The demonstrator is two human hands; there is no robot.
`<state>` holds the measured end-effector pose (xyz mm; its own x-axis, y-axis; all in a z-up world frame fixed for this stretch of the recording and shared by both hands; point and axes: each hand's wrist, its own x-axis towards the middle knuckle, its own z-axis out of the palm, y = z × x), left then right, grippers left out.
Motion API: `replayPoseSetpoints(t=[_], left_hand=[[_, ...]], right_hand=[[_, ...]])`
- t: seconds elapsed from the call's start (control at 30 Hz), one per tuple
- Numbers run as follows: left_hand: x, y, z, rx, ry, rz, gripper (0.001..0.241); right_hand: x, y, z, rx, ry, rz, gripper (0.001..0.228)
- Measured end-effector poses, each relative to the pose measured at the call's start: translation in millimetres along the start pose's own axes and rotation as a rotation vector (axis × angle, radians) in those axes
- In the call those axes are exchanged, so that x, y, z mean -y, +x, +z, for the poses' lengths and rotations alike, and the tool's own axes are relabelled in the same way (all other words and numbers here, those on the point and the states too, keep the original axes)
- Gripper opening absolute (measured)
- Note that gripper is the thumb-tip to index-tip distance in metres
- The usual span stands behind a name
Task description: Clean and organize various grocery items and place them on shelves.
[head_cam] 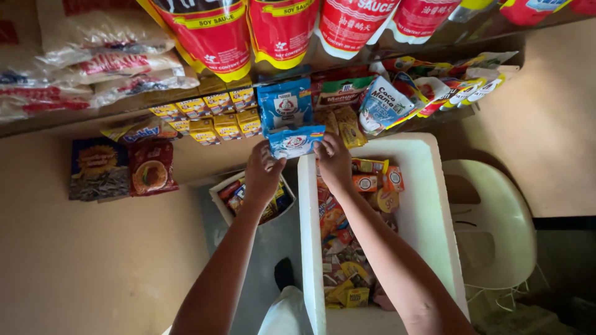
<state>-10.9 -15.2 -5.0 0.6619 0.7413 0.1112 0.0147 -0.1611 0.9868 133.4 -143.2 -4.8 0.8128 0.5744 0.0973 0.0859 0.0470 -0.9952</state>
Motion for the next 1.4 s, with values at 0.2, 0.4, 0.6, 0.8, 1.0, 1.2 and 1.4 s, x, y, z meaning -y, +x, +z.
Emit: replayPoseSetpoints(t=[0.2,0.4,0.6,0.8,1.0,1.2,1.4], left_hand=[[15.1,11.2,10.8,-0.075,0.045,-0.022,0.054],[-15.6,27.0,8.4,-0.102,0.389,-0.052,0.041],[-25.8,20.6,2.5,-0.014,0.332,-0.142,0.048],[19.3,12.9,6.5,-0.066,0.055,0.027,0.050],[-16.9,18.0,3.2,-0.032,0.393,-0.047,0.033],[3.1,25.6,5.2,0.008,0.551,-0.037,0.030],[-16.2,13.3,15.4,-0.159,0.329,0.099,0.074]], right_hand=[[42.8,-4.3,12.2,0.130,-0.118,-0.078,0.038],[56.4,20.6,22.2,0.003,-0.410,-0.137,0.033],[50.0,21.7,20.4,0.041,-0.393,-0.062,0.034],[50.0,17.0,13.5,0.079,-0.282,-0.092,0.032],[48.2,24.7,14.7,0.035,-0.566,-0.134,0.030],[33.3,28.4,13.1,0.027,-0.543,-0.082,0.030],[72.0,15.7,12.1,0.040,-0.537,-0.303,0.043]])
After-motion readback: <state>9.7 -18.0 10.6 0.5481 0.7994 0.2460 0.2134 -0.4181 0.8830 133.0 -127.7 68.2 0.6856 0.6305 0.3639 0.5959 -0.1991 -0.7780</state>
